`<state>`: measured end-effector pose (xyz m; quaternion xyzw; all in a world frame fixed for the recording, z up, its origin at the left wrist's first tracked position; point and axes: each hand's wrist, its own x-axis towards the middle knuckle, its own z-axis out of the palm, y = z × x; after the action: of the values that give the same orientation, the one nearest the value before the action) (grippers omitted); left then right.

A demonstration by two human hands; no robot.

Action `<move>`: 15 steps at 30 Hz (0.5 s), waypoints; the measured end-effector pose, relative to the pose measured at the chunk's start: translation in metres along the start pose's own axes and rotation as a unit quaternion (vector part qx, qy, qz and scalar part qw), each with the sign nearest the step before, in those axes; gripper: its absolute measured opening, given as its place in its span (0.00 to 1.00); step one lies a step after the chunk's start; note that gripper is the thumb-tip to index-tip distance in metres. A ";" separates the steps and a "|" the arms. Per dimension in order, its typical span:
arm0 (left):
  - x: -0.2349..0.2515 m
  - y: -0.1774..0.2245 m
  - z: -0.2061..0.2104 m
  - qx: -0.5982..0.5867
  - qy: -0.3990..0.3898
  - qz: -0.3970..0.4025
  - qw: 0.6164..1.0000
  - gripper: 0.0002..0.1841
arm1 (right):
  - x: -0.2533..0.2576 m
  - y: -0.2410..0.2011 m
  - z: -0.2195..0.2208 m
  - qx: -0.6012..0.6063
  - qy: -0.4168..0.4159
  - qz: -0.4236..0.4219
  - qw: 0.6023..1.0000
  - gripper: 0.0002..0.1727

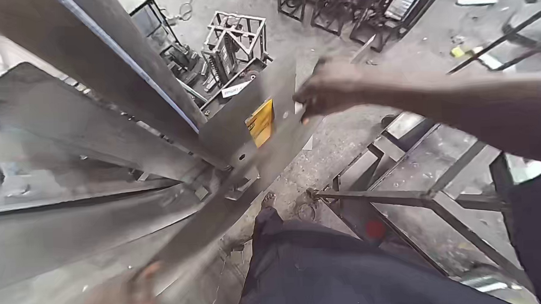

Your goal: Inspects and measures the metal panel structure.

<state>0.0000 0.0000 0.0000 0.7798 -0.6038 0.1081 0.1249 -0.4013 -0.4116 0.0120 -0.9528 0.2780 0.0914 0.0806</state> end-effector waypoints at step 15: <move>0.130 0.164 0.461 -0.163 -0.281 0.041 0.945 0.19 | 0.118 0.218 0.222 -0.032 -0.051 0.329 0.942 0.08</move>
<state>-0.1181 -0.3080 -0.3834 0.7221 -0.6550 -0.2109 0.0710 -0.4507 -0.6081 -0.2515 -0.8045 0.5683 0.1702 0.0293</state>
